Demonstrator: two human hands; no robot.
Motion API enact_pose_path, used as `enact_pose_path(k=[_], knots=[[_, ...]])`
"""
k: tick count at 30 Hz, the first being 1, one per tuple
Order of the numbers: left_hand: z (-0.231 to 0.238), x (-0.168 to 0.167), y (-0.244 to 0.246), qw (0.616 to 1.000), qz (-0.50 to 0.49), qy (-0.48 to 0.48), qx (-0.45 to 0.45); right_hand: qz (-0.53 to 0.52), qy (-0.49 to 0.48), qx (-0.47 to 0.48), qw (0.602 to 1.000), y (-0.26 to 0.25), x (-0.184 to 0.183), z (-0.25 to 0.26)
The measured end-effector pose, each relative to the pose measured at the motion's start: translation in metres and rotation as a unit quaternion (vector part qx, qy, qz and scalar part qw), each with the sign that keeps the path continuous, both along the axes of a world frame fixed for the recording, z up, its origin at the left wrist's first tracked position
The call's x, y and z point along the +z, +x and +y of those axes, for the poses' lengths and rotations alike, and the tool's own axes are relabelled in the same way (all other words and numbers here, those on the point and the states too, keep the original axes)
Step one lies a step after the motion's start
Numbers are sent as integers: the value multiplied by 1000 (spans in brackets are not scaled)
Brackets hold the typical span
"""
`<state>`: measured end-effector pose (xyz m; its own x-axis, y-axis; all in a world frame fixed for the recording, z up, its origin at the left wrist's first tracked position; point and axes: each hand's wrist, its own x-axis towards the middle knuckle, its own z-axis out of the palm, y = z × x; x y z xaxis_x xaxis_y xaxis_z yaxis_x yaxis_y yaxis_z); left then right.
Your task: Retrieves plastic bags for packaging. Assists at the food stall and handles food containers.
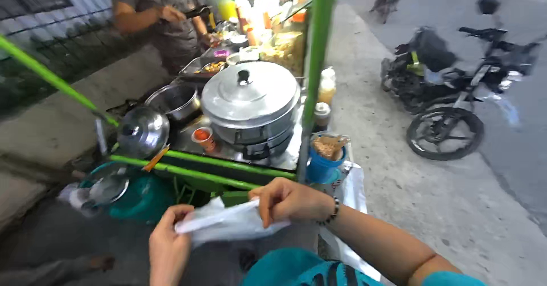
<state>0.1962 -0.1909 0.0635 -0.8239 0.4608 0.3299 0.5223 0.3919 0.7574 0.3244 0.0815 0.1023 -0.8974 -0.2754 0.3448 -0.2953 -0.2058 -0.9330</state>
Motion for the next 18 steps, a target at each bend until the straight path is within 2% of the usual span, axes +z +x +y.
enact_pose_path(k=[1, 2, 3, 4, 5, 6, 7, 8, 9, 10, 11, 12, 13, 14, 16, 18], knots=[[-7, -5, -5, 994, -61, 88, 9, 41, 133, -48, 989, -6, 1, -2], [-13, -7, -5, 967, -152, 206, -17, 56, 274, -123, 952, -12, 2, -6], [-19, -8, -2, 909, -257, 321, -76, 41, 377, -195, 905, -20, 1, -13], [-24, -9, 6, 839, -337, 401, -149, 10, 432, -245, 868, -28, -1, -20], [-27, -10, 13, 790, -375, 433, -219, -20, 458, -280, 843, -37, -2, -26], [-29, -10, 20, 779, -372, 424, -275, -42, 472, -302, 827, -45, -3, -32], [-32, -11, 24, 802, -337, 387, -305, -66, 490, -303, 815, -54, -3, -36], [-35, -12, 25, 860, -272, 324, -286, -97, 511, -281, 806, -61, -2, -40], [-39, -13, 22, 932, -174, 229, -219, -124, 535, -248, 798, -67, -1, -43], [-40, -16, 15, 984, -59, 132, -108, -139, 557, -210, 792, -71, -3, -46], [-42, -20, 2, 998, 38, 42, 10, -142, 576, -172, 786, -74, -6, -47], [-44, -23, -12, 990, 91, -29, 100, -137, 585, -140, 787, -75, -9, -49], [-45, -22, -25, 980, 100, -82, 153, -131, 588, -107, 791, -78, -12, -51], [-44, -20, -33, 973, 81, -125, 176, -131, 595, -69, 790, -81, -12, -52], [-41, -15, -43, 968, 18, -184, 167, -130, 610, -23, 781, -93, -10, -49], [-44, -17, -53, 976, -19, -192, 103, -91, 589, -61, 800, -110, -2, -39]])
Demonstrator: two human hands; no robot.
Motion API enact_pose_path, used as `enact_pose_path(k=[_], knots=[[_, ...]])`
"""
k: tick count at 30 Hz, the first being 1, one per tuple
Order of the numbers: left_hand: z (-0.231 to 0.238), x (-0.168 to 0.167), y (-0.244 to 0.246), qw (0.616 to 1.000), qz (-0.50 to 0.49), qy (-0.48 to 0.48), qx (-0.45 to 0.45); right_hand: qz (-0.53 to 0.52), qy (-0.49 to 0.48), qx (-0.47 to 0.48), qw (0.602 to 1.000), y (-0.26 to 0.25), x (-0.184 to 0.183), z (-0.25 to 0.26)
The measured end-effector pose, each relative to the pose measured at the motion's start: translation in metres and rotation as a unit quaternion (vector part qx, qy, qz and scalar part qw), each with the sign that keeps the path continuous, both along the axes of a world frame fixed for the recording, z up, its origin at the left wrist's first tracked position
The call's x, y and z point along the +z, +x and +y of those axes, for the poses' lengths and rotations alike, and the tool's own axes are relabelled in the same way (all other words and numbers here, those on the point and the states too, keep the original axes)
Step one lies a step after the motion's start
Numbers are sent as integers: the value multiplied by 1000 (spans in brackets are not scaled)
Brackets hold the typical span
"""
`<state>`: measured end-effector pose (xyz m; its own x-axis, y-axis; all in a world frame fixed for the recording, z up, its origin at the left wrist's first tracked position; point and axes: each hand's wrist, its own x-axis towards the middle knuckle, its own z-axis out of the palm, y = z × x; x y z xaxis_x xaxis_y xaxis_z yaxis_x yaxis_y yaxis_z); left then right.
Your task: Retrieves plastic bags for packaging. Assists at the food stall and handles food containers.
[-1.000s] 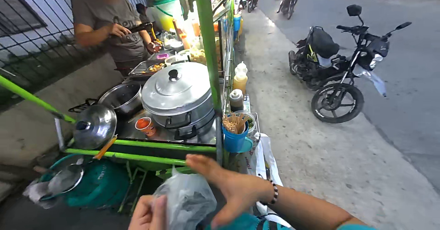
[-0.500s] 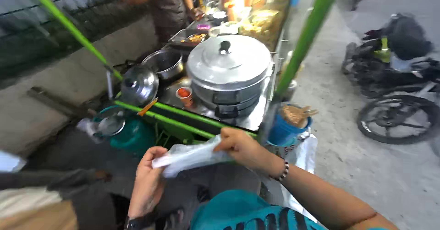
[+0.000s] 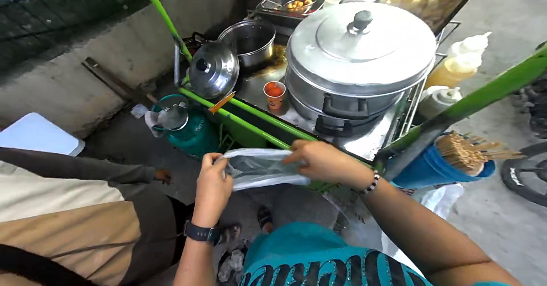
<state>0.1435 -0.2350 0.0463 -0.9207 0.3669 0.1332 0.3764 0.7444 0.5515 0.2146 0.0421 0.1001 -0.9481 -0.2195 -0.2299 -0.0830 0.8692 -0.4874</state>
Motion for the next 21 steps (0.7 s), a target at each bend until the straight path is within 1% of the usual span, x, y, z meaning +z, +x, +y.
enact_pose_path(k=[2, 3, 5, 7, 9, 12, 15, 21], knots=[[-5, -3, -13, 998, -34, 19, -55, 132, -19, -39, 990, -25, 17, 0], [-6, -3, -19, 997, -45, 23, -67, 178, -1, -45, 983, -44, 29, -2], [-7, 0, -31, 996, -47, 24, -77, 218, 77, -40, 972, -88, 49, -10], [-9, 5, -43, 996, -43, 7, -78, 195, 181, -29, 964, -135, 57, -18], [-16, 9, -53, 996, -39, -7, -81, 138, 274, -18, 952, -175, 51, -17], [-27, 12, -68, 996, -30, 12, -82, 38, 354, -2, 935, -209, 37, -6], [-34, 17, -82, 996, -42, 23, -75, -10, 388, 6, 922, -219, 26, 1], [-33, 25, -105, 996, -55, 20, -62, -27, 381, 17, 924, -235, 15, 5]])
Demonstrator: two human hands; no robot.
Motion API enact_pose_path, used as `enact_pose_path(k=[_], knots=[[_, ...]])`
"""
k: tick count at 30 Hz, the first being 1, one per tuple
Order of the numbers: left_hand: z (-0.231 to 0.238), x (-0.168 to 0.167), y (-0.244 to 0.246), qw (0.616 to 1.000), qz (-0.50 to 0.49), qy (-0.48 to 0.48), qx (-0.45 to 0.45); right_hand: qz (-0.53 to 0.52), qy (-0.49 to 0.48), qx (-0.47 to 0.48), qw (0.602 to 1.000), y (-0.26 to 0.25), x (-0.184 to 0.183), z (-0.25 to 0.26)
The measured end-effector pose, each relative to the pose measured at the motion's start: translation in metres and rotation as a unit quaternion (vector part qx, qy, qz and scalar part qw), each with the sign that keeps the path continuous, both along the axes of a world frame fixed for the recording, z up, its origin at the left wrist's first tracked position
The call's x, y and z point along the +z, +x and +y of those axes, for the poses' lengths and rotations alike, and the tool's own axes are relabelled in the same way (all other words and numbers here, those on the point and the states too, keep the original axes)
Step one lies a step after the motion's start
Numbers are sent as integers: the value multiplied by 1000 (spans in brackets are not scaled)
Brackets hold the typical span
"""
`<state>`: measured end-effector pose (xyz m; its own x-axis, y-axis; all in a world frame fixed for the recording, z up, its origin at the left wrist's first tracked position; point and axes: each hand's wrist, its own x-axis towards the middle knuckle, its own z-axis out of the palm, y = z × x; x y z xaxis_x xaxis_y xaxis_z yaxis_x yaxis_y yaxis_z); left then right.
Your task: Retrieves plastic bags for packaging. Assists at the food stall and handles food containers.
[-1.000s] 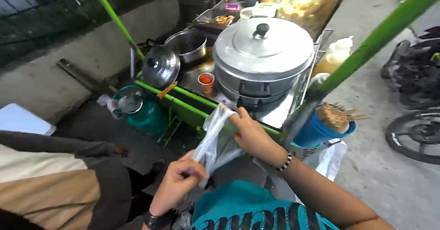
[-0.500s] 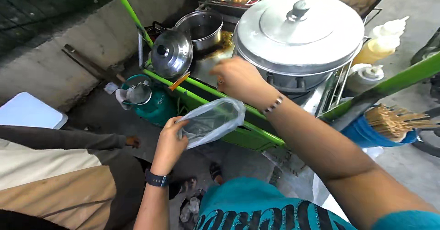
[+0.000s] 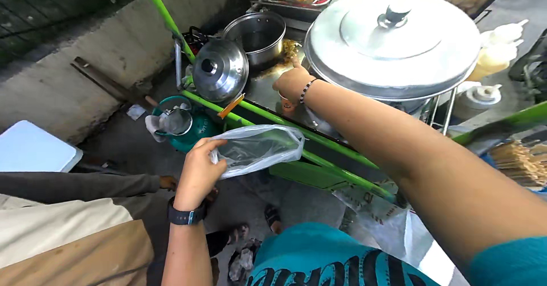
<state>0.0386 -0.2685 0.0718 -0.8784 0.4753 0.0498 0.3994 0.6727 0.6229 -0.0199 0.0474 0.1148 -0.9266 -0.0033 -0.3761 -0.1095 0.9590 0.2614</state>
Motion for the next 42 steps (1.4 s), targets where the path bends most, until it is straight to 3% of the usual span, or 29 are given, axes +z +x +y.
enact_pose_path(k=[6, 15, 18, 24, 32, 42], knots=[[7, 2, -14, 999, -28, -12, 13, 12, -10, 27, 1000, -7, 12, -3], [51, 15, -36, 998, -51, -25, -31, 77, -33, 135, 987, 9, 142, -37], [72, 22, -43, 997, -54, 16, -46, 70, -34, 200, 977, 20, 162, -48], [112, 2, -45, 987, -84, 138, 1, 42, -56, 110, 992, 18, 107, -46], [145, -47, -27, 986, -66, 153, 15, 27, -61, -57, 996, 5, 25, -20], [149, -35, -22, 988, -71, 139, -11, 44, -59, -126, 989, -6, -10, -14]])
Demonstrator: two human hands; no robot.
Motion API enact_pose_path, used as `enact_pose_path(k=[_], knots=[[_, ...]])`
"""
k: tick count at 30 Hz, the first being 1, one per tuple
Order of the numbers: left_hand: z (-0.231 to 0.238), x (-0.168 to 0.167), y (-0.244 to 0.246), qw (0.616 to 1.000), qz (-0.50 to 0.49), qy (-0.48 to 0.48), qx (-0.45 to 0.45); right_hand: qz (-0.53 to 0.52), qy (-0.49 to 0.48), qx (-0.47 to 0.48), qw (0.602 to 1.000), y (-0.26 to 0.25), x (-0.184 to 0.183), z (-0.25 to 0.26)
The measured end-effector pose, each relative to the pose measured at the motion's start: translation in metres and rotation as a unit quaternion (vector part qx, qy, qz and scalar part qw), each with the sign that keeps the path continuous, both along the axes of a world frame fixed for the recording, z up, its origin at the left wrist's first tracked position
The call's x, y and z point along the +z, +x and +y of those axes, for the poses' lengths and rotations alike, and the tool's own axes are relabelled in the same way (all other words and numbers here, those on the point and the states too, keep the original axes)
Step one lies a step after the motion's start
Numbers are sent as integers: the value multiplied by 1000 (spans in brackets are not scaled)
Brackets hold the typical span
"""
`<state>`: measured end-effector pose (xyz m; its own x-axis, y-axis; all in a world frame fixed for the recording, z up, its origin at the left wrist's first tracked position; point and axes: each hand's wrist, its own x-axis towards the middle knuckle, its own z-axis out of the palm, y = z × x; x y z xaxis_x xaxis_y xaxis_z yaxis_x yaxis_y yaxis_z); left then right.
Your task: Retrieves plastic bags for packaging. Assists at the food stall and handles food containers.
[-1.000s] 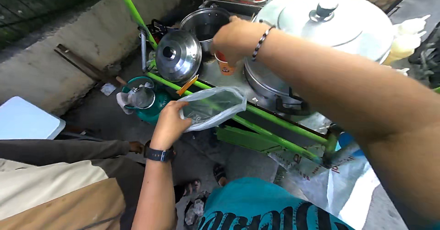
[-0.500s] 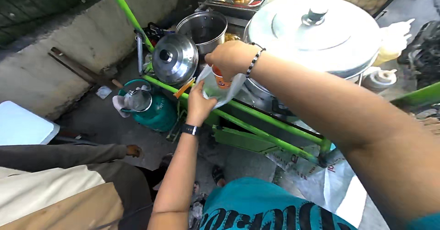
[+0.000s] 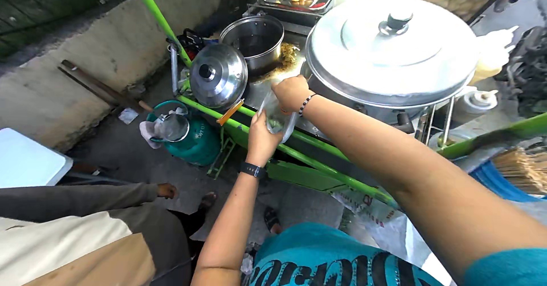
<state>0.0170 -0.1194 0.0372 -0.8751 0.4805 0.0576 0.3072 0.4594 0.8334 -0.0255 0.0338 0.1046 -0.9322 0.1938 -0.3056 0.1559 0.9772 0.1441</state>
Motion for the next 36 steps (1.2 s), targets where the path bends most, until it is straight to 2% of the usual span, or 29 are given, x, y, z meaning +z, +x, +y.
enact_pose_path(k=[7, 10, 12, 15, 18, 24, 31, 33, 36], knots=[[5, -1, -13, 998, -48, 26, 18, -2, -21, 13, 1000, 8, 9, -1], [8, -4, -13, 997, -63, 52, 14, 48, -18, 58, 997, 18, 30, -20], [7, -7, -11, 995, -71, 68, 17, 112, -57, 87, 988, 15, 37, -33], [6, -16, -12, 987, -97, 124, 21, 152, -100, 185, 966, -13, 22, -48], [5, -21, -8, 977, -128, 165, 46, 98, -112, 272, 951, -42, -5, -70], [-5, -35, 9, 959, -119, 251, 64, -8, -85, 250, 965, -65, -30, -120], [-4, -41, 12, 964, -103, 233, 71, 21, -73, 288, 955, -73, -47, -123], [-3, -40, 9, 960, -116, 243, 70, 61, -116, 285, 950, -68, -41, -118], [1, -30, 1, 974, -138, 163, 77, 154, -244, 256, 923, -46, -2, -94]])
